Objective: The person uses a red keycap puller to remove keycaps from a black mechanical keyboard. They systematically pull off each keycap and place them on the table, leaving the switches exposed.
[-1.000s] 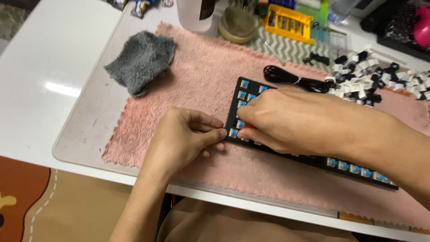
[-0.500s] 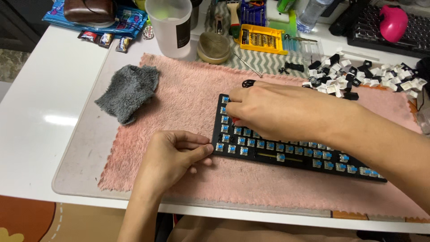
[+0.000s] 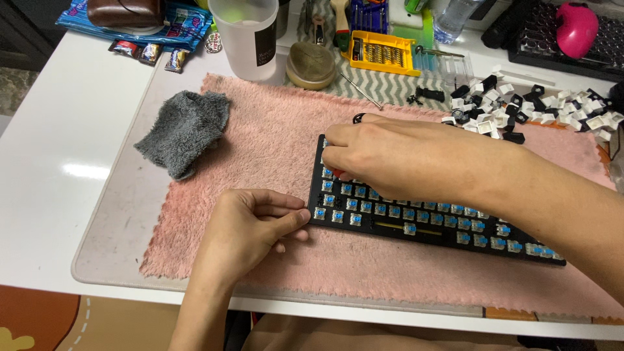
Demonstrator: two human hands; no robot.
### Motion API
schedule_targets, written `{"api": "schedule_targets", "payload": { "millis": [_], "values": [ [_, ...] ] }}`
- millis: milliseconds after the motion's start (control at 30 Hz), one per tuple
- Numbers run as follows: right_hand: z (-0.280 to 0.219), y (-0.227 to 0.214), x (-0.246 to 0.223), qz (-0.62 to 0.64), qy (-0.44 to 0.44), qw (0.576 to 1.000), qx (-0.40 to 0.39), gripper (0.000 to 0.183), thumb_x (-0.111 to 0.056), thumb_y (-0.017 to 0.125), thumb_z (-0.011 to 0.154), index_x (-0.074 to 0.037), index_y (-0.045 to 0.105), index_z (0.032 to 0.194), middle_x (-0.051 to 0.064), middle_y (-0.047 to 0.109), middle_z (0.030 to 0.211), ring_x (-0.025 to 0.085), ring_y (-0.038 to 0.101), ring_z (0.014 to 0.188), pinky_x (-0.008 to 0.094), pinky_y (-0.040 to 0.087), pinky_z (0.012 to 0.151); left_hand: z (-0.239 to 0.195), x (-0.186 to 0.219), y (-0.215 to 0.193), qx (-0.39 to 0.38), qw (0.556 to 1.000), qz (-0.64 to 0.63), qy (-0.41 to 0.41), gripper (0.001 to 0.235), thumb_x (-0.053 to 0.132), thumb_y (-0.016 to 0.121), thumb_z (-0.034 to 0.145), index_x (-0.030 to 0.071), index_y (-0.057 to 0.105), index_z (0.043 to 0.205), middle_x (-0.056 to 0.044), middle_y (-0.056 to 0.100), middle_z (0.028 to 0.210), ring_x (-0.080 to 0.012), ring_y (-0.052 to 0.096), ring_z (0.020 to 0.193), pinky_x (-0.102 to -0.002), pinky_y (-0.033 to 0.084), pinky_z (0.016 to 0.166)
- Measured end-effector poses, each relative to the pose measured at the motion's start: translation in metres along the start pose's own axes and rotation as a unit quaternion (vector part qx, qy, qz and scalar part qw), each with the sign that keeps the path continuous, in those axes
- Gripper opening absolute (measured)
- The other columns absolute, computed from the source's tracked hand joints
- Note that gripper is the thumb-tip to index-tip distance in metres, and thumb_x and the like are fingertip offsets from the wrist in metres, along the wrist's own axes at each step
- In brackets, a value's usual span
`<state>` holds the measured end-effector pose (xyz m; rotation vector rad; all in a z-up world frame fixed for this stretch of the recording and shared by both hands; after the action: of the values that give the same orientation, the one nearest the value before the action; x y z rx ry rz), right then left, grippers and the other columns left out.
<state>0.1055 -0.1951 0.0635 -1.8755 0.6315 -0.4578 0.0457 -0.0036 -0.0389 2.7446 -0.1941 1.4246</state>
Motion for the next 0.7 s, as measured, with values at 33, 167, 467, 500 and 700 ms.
{"api": "schedule_targets", "payload": {
  "millis": [33, 167, 467, 500, 700],
  "values": [
    [0.000, 0.000, 0.000, 0.003, 0.010, 1.000, -0.006, 0.011, -0.014, 0.063, 0.115, -0.013, 0.064, 0.103, 0.005, 0.065, 0.107, 0.032, 0.070, 0.081, 0.055, 0.056, 0.062, 0.001, -0.001, 0.000, -0.002, 1.000, -0.004, 0.004, 0.019, 0.003, 0.094, 0.094, -0.006, 0.091, 0.111, -0.025, 0.092, 0.083, -0.0238, 0.088, 0.072, -0.026, 0.055, 0.050],
    [0.003, -0.005, -0.003, 0.036, 0.051, 0.998, -0.021, 0.021, -0.025, 0.066, 0.119, -0.008, 0.068, 0.106, 0.009, 0.071, 0.098, 0.030, 0.075, 0.072, 0.053, 0.064, 0.062, 0.003, -0.002, 0.000, -0.001, 1.000, 0.002, 0.008, 0.022, 0.005, 0.094, 0.094, -0.006, 0.091, 0.112, -0.024, 0.093, 0.083, -0.0229, 0.087, 0.071, -0.027, 0.055, 0.051],
    [0.006, -0.010, -0.007, 0.052, 0.067, 0.996, -0.028, 0.042, -0.034, 0.064, 0.124, -0.006, 0.072, 0.094, 0.008, 0.072, 0.079, 0.026, 0.075, 0.063, 0.045, 0.064, 0.058, -0.001, 0.003, 0.001, 0.005, 1.000, 0.002, -0.003, 0.020, 0.002, 0.094, 0.094, -0.007, 0.093, 0.112, -0.026, 0.094, 0.084, -0.0247, 0.088, 0.072, -0.027, 0.056, 0.052],
    [0.008, -0.011, -0.007, 0.052, 0.068, 0.996, -0.026, 0.042, -0.034, 0.064, 0.124, -0.006, 0.072, 0.094, 0.008, 0.072, 0.079, 0.026, 0.075, 0.063, 0.045, 0.064, 0.058, 0.000, 0.000, 0.001, 0.005, 1.000, 0.004, -0.001, 0.020, 0.002, 0.094, 0.094, -0.007, 0.093, 0.112, -0.026, 0.094, 0.084, -0.0247, 0.088, 0.072, -0.027, 0.056, 0.052],
    [-0.004, 0.001, 0.008, 0.114, 0.108, 0.986, -0.055, 0.043, -0.039, 0.063, 0.127, -0.010, 0.077, 0.098, -0.002, 0.072, 0.075, 0.010, 0.067, 0.059, 0.019, 0.061, 0.052, -0.003, 0.001, 0.000, 0.015, 0.999, 0.013, 0.025, 0.023, 0.003, 0.094, 0.094, -0.008, 0.093, 0.114, -0.026, 0.094, 0.083, -0.0247, 0.088, 0.071, -0.028, 0.058, 0.053]
  ]
}}
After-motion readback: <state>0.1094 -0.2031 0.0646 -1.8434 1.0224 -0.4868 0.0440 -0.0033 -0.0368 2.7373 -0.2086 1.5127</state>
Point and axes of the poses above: each hand's wrist, its own z-axis towards the middle knuckle, its own y-axis out of the palm, x = y × z, the point moved 5 cm from there along z, towards the middle knuckle
